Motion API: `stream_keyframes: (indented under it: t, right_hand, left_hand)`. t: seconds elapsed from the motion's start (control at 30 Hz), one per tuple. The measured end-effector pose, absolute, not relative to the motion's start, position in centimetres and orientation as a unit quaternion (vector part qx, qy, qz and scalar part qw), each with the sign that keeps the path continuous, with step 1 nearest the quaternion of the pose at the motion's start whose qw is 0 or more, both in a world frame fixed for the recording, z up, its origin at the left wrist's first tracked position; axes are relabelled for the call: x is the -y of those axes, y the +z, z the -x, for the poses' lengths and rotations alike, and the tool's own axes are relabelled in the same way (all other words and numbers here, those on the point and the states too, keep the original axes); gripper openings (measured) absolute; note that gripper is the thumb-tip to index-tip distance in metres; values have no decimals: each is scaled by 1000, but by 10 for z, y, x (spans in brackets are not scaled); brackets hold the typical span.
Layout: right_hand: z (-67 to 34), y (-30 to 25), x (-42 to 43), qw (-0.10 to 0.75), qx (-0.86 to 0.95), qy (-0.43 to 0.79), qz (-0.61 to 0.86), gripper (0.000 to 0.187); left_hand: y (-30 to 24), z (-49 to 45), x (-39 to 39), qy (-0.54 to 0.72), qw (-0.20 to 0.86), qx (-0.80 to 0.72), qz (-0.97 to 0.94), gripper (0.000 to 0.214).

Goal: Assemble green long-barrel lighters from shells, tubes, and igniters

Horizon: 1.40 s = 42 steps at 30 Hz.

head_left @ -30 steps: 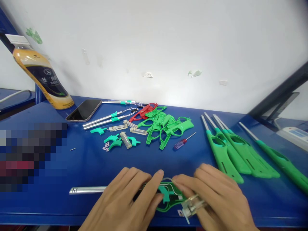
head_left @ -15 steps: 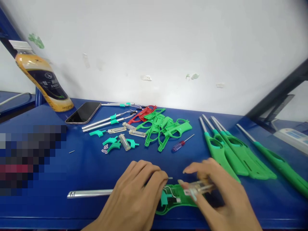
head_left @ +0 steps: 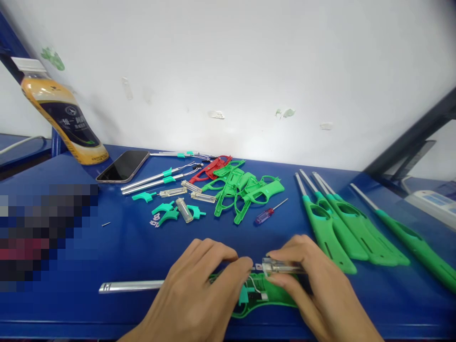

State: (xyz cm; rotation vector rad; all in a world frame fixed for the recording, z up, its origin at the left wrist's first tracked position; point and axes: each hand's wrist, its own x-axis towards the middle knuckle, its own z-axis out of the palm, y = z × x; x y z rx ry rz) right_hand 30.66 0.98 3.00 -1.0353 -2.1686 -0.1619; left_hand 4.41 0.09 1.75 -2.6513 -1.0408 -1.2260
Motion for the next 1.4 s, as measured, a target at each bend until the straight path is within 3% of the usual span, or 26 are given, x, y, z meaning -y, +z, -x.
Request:
stream_keyframes:
  t: [0.17,1.4]
  right_hand:
    - [-304,30,-8,350,849,-49,393,32]
    - [-302,39,-4,378,841,-3,386,36]
  left_hand:
    - [24,-45,0,-372,-6,339,864,42]
    - [21,-47,0,-394,35,346,851,34]
